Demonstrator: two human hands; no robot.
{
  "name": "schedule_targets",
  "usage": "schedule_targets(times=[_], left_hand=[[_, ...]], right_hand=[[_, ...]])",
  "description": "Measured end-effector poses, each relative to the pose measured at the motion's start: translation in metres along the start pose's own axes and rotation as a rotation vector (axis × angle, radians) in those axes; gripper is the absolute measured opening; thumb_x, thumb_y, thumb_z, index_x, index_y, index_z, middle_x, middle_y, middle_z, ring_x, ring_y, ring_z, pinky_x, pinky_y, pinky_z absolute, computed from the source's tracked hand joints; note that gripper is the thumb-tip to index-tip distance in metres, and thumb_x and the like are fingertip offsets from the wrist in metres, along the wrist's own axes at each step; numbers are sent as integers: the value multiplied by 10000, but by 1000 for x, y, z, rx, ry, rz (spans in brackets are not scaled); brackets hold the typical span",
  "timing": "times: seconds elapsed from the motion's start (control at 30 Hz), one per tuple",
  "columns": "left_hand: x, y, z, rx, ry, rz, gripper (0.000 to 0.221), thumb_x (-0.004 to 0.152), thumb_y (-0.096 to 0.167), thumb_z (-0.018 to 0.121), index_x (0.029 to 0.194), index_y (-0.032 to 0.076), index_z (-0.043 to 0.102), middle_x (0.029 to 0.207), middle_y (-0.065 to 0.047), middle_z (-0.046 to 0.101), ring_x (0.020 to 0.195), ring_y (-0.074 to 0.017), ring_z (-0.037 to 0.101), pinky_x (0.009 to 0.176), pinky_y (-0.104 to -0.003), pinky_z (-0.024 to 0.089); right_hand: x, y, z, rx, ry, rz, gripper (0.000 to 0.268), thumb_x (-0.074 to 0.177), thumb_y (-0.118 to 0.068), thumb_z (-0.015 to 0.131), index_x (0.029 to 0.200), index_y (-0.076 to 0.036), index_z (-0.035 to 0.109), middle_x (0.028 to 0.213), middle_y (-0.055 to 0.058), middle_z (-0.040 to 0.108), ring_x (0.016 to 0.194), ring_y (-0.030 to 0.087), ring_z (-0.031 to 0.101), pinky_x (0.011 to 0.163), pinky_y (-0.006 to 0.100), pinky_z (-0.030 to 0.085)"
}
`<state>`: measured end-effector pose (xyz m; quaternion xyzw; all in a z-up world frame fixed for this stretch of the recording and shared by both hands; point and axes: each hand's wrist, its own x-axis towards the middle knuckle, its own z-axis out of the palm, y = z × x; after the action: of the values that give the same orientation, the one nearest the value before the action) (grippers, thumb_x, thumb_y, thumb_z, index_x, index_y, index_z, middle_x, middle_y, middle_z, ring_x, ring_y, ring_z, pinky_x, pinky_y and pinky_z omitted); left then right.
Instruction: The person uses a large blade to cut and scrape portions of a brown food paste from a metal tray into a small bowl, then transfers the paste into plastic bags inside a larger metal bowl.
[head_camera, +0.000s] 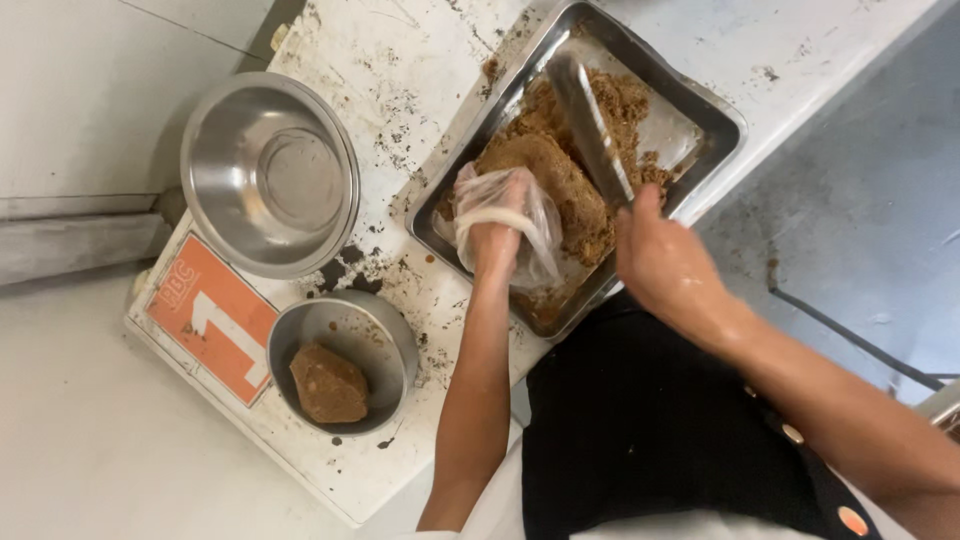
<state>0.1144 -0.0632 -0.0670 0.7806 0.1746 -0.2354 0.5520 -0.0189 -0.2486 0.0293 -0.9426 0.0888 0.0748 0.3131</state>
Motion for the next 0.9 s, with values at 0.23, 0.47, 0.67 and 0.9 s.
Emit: schedule_targets(times=[0.23,0.47,0.67,0.9], left_hand=[[6,-41,5,-101,106,447,799,883,268,849,1445,-96,414,1266,-205,594,1113,-293,639,950,-429,537],[-15,-2,8,77,160,251,770,829,353,784,1464,38,483,1010,-143,747,860,-234,718,857,-383,641],[-51,39,13,-36,526,1679,797,929,45,632,1565,83,153,1386,-200,441,1240,-288,543,1050,-489,561],[-38,31,13,-559,-18,1392,655,828,-93,746,1359,232,543,1285,-89,627,1146,-194,605,984,-343,555]], right_hand=[[28,21,26,105,-61,-82,674,881,-165,606,1290,284,314,639,274,636,637,478,637,526,563,498],[36,15,-13,147,-260,29,253,1022,-113,435,1162,96,464,663,270,662,655,475,692,589,539,544],[-10,1,-28,127,-106,29,256,1008,-172,500,1122,49,439,550,311,579,532,521,598,484,613,448],[-19,8,-23,73,-160,160,255,1024,-227,516,1101,9,456,581,295,602,569,527,602,535,631,456]])
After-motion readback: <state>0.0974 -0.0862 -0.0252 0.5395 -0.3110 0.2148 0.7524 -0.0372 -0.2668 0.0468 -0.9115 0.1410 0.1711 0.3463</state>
